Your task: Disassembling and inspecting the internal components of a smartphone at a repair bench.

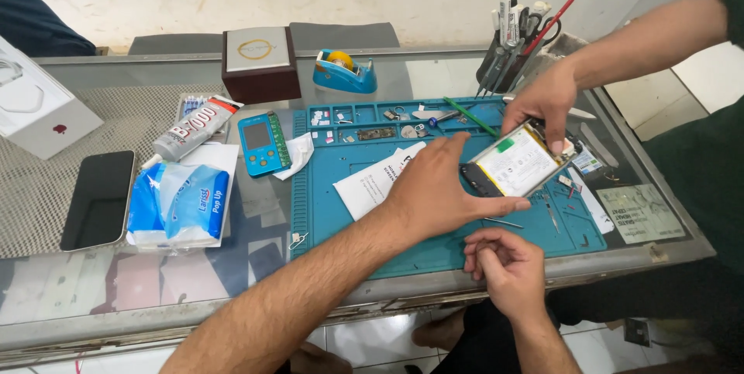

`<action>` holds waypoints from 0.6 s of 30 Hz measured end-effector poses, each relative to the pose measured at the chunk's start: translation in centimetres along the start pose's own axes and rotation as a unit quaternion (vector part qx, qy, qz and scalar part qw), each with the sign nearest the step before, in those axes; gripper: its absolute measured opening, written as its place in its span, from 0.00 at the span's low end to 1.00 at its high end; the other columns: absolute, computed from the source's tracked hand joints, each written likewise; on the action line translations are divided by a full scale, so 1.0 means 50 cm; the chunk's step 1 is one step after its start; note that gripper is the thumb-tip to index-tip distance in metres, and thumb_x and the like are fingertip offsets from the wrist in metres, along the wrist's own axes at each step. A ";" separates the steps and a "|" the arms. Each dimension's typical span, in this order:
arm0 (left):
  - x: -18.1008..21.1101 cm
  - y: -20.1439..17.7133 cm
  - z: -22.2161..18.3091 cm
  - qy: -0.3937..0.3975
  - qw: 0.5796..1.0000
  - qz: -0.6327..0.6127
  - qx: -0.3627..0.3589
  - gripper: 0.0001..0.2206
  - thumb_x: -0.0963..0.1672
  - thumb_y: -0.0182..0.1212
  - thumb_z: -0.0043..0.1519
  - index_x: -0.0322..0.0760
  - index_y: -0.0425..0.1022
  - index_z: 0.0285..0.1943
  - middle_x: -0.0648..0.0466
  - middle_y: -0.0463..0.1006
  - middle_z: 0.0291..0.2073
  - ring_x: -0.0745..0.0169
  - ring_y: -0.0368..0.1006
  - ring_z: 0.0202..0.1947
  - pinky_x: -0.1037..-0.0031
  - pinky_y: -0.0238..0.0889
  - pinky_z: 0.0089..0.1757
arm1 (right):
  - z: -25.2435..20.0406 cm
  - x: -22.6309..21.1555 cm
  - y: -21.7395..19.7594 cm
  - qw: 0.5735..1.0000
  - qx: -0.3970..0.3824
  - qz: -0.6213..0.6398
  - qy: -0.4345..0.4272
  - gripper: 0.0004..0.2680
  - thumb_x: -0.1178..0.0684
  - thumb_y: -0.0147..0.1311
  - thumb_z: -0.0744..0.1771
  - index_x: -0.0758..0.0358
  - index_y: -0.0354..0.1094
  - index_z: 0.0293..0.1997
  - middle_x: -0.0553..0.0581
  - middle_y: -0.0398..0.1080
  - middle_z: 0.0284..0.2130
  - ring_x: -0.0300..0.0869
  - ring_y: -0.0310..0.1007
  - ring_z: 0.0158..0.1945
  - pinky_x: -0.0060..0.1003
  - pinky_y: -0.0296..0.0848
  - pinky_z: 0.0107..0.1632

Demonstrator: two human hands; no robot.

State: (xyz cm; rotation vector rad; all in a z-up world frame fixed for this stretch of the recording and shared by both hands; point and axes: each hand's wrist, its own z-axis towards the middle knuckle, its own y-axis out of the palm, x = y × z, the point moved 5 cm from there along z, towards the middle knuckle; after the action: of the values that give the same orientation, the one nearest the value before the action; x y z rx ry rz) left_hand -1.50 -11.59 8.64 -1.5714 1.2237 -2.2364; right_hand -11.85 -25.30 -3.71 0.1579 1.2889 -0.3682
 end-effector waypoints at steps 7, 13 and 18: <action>-0.095 -0.118 -0.055 -0.018 0.998 0.009 0.057 0.39 0.64 0.49 0.56 0.36 0.70 0.67 0.49 0.75 0.60 0.54 0.74 0.52 0.62 0.65 0.50 | -0.002 0.004 0.000 1.000 -0.009 0.006 -0.018 0.11 0.70 0.43 0.63 0.70 0.75 0.35 0.60 0.72 0.22 0.41 0.72 0.19 0.29 0.68 0.21; -0.260 -0.154 -0.067 0.133 0.956 0.178 0.190 0.18 0.52 0.66 0.61 0.33 0.81 0.48 0.51 0.78 0.36 0.54 0.70 0.43 0.63 0.67 0.42 | -0.002 0.003 0.004 1.000 -0.002 -0.007 -0.021 0.09 0.69 0.46 0.64 0.70 0.76 0.35 0.61 0.74 0.24 0.42 0.71 0.19 0.30 0.67 0.20; -0.263 -0.170 -0.091 0.245 0.908 0.185 0.285 0.08 0.42 0.65 0.60 0.30 0.79 0.44 0.47 0.78 0.35 0.52 0.69 0.39 0.64 0.66 0.38 | 0.000 -0.003 0.009 1.000 -0.002 -0.001 -0.010 0.08 0.67 0.47 0.66 0.70 0.76 0.34 0.62 0.75 0.26 0.42 0.70 0.20 0.30 0.67 0.21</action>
State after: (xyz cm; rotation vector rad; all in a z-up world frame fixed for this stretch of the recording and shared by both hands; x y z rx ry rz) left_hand 3.21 3.48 4.44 -0.5333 0.7417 -2.4651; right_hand -11.72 -24.84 -3.62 0.1495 1.2694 -0.3686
